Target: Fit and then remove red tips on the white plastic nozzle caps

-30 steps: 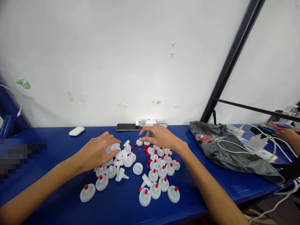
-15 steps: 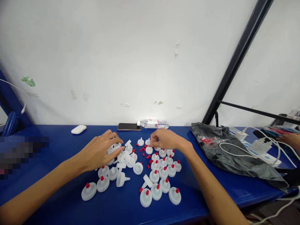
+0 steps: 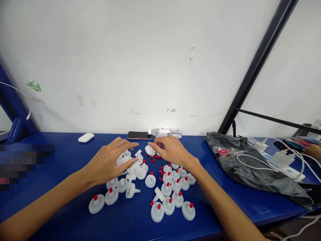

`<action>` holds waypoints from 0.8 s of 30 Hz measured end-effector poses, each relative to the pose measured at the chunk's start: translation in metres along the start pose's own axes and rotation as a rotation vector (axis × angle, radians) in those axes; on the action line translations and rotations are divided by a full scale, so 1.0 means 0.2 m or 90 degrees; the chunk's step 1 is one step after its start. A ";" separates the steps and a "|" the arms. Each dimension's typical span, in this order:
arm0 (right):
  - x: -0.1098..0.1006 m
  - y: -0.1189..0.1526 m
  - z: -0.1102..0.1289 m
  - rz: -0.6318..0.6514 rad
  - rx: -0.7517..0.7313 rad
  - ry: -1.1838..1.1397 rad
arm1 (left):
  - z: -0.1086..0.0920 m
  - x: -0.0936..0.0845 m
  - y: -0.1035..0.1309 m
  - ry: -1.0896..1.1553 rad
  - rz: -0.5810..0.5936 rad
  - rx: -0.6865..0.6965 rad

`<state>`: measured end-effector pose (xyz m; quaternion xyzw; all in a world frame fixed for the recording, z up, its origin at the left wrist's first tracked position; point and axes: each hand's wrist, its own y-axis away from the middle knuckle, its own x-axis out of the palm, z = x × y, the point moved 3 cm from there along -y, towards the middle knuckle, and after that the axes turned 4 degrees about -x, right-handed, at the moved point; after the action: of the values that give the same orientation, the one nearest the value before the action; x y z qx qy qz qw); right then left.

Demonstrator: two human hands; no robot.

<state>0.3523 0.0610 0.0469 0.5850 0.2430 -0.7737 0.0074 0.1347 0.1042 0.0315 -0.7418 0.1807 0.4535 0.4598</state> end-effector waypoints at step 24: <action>0.08 0.03 0.24 -0.123 -0.234 -0.244 | -0.05 -0.03 -0.05 0.582 0.324 -0.130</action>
<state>0.3052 0.0412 0.0388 0.3913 0.4279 -0.8102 0.0853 0.1429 0.0998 0.0440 -0.8375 0.4917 0.1965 0.1350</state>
